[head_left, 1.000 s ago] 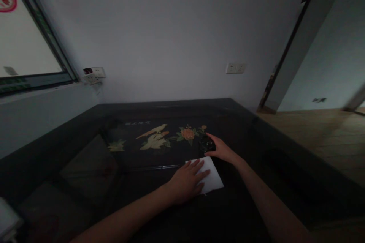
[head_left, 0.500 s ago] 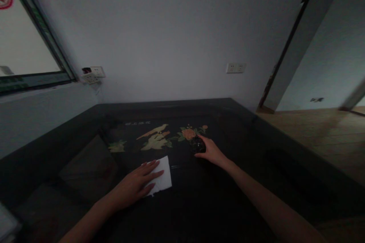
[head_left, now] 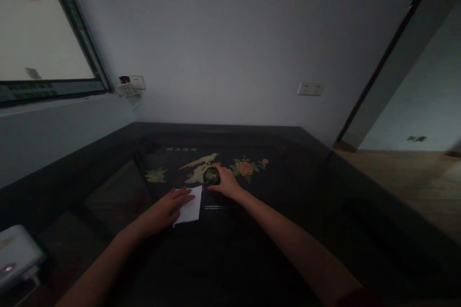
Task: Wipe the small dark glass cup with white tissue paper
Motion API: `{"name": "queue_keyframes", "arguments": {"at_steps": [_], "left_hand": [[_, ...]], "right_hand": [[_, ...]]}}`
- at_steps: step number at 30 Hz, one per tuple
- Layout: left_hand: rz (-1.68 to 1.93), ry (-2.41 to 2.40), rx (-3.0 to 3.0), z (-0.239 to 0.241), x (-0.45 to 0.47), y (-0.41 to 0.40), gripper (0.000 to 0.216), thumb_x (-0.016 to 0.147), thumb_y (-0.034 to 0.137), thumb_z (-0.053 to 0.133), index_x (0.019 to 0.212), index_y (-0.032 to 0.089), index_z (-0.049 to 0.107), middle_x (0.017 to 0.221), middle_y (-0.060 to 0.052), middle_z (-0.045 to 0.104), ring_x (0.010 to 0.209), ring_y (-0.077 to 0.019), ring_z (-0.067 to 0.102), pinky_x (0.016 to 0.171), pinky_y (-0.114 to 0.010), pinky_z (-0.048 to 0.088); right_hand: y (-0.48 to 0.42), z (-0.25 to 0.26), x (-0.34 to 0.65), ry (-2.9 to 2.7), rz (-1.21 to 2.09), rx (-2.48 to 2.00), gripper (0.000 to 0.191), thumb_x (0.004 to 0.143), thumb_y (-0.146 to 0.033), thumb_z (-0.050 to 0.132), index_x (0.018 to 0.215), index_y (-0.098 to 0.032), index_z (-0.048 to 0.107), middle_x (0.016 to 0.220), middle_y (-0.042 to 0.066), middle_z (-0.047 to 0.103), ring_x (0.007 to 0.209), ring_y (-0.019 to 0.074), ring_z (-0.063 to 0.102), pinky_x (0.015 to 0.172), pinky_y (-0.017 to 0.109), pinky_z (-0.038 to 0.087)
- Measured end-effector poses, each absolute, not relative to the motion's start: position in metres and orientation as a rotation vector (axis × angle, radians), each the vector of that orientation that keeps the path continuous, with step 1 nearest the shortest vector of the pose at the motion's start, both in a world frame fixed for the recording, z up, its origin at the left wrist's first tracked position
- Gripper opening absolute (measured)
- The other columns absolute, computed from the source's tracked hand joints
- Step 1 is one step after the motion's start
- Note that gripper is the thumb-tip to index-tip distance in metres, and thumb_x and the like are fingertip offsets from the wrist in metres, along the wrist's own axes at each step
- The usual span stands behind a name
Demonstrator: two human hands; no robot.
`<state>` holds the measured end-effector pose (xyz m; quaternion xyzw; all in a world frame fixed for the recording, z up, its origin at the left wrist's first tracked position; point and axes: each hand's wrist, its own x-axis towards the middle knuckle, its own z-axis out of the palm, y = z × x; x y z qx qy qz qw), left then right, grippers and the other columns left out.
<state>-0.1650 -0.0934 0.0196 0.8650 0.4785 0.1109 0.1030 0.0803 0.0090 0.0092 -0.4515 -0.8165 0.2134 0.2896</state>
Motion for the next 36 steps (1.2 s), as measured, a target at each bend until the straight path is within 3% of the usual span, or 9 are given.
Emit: {"name": "queue_keyframes", "arguments": {"at_steps": [7,11,15,23,29,33,36], "left_hand": [[0.463,1.452,2.464,0.009,-0.167,-0.085,0.048,0.083,0.009,0.035,0.124,0.022,0.056,0.138,-0.01,0.047,0.124,-0.0237,0.048,0.106,-0.041,0.039],[0.576,1.524,2.441,0.01,-0.158,-0.088,0.04,0.09,0.026,0.039,0.127,0.02,0.052,0.13,-0.012,0.051,0.117,-0.0235,0.052,0.105,-0.04,0.041],[0.572,1.65,2.456,0.002,-0.159,-0.087,0.049,0.087,0.042,0.048,0.129,0.017,0.049,0.135,-0.015,0.043,0.125,-0.0295,0.044,0.107,-0.045,0.036],[0.481,1.581,2.461,0.001,-0.173,-0.084,0.05,0.088,0.045,0.047,0.132,0.023,0.047,0.146,-0.012,0.037,0.129,-0.0289,0.043,0.105,-0.044,0.037],[0.362,1.662,2.447,0.005,-0.18,-0.086,0.056,0.087,0.05,0.046,0.134,0.021,0.046,0.146,-0.013,0.037,0.13,-0.0294,0.041,0.106,-0.045,0.036],[0.317,1.71,2.486,0.012,-0.179,-0.084,0.055,0.086,0.053,0.045,0.131,0.022,0.05,0.142,-0.013,0.044,0.13,-0.0318,0.042,0.108,-0.058,0.025],[0.522,1.7,2.515,0.023,-0.176,-0.086,0.045,0.089,0.049,0.042,0.122,0.022,0.057,0.129,-0.01,0.058,0.121,-0.0278,0.051,0.108,-0.052,0.029]], "right_hand": [[0.012,0.007,0.02,-2.182,0.565,-1.197,0.084,0.064,-0.037,0.077,0.135,-0.015,0.037,0.135,0.018,0.046,0.128,0.0314,0.038,0.104,0.046,0.031],[0.006,0.007,-0.001,-2.182,0.587,-1.206,0.078,0.069,-0.037,0.073,0.135,-0.02,0.036,0.134,0.015,0.046,0.124,0.0318,0.04,0.099,0.048,0.035],[0.003,0.007,-0.007,-2.169,0.561,-1.19,0.076,0.071,-0.038,0.072,0.136,-0.02,0.037,0.136,0.014,0.045,0.123,0.0313,0.042,0.101,0.045,0.034],[0.015,0.003,0.003,-2.261,0.633,-1.06,0.095,0.064,-0.029,0.076,0.143,-0.016,0.026,0.143,0.017,0.038,0.13,0.0306,0.036,0.105,0.045,0.031],[0.005,0.006,0.01,-2.264,0.634,-1.058,0.091,0.068,-0.025,0.072,0.144,-0.013,0.024,0.142,0.018,0.039,0.128,0.0313,0.038,0.106,0.045,0.03],[-0.005,0.013,0.021,-2.245,0.641,-1.052,0.09,0.068,-0.023,0.073,0.144,-0.014,0.025,0.144,0.019,0.036,0.133,0.0315,0.032,0.108,0.047,0.027],[-0.013,0.018,0.043,-2.231,0.653,-1.007,0.086,0.07,-0.026,0.073,0.143,-0.019,0.028,0.143,0.016,0.038,0.133,0.0302,0.032,0.107,0.048,0.028]]}}
